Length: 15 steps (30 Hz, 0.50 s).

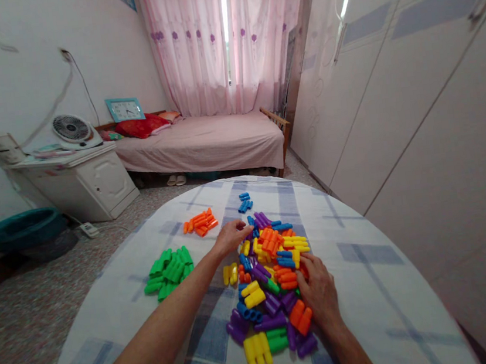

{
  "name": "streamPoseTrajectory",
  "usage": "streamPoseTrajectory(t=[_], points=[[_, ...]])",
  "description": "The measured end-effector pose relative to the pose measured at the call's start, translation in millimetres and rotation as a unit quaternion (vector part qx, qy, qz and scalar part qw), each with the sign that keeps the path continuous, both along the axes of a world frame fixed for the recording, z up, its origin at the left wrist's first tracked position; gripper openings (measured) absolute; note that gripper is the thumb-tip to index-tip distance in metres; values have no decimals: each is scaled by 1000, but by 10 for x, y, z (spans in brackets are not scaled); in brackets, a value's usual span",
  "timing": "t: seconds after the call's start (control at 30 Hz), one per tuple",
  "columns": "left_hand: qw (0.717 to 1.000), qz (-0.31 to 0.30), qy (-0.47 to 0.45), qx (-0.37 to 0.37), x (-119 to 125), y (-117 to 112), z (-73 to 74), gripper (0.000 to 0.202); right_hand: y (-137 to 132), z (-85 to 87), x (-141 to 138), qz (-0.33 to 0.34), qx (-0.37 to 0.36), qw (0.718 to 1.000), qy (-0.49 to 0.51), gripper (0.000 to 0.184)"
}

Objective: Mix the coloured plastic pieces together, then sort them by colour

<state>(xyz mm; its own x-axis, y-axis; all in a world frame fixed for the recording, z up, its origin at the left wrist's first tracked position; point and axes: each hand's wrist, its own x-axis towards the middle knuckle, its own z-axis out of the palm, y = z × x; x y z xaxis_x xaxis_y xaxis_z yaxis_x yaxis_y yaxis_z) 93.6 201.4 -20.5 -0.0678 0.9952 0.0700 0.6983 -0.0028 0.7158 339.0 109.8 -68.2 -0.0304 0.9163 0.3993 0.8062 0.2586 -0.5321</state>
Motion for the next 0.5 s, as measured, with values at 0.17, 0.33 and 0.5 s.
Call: streamPoseTrajectory(t=[0.17,0.33,0.5], points=[[999,9,-25,-18,87,-184,18,32,-3,5,-4,0,6,1000,-5,30],[996,15,-84,-1,101,-236,0,23,-5,-1,-6,-3,5,1000,-10,29],[988,35,-137,54,-33,-527,-12,29,-22,24,-22,-9,1,1000,-14,29]])
